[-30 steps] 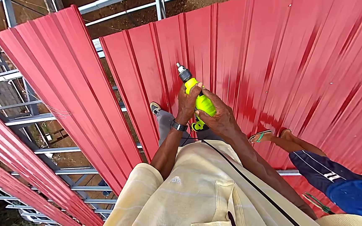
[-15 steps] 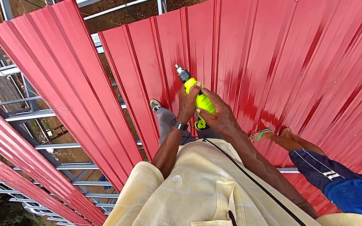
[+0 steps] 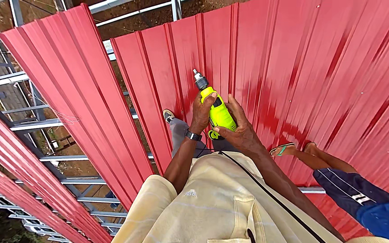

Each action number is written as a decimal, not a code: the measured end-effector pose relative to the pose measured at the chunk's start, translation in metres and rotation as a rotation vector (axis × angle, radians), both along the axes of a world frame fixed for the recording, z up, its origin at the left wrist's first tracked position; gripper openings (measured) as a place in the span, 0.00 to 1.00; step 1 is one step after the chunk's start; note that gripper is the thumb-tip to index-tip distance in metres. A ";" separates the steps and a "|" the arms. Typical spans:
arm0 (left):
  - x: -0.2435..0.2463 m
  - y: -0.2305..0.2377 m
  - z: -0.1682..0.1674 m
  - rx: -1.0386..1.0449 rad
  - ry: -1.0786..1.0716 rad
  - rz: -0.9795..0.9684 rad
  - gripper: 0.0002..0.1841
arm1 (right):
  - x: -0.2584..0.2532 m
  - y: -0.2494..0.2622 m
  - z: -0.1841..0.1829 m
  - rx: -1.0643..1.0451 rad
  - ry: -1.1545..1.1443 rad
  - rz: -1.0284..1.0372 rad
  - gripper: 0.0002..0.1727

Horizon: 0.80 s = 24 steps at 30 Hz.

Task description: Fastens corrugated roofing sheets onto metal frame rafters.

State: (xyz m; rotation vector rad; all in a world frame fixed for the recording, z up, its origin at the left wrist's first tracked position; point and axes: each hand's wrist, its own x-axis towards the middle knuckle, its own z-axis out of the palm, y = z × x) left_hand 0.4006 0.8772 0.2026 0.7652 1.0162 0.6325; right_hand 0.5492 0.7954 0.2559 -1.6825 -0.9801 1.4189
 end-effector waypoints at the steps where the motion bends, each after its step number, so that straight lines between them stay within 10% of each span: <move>1: -0.002 0.003 0.001 -0.018 -0.036 0.001 0.31 | 0.002 -0.007 -0.001 -0.003 0.099 -0.029 0.62; 9: 0.002 0.014 0.009 -0.218 -0.366 0.024 0.37 | -0.016 -0.034 -0.028 -0.028 -0.071 -0.016 0.60; 24: -0.006 0.012 0.023 -0.017 0.117 -0.150 0.28 | -0.025 -0.040 -0.039 0.019 -0.444 -0.015 0.54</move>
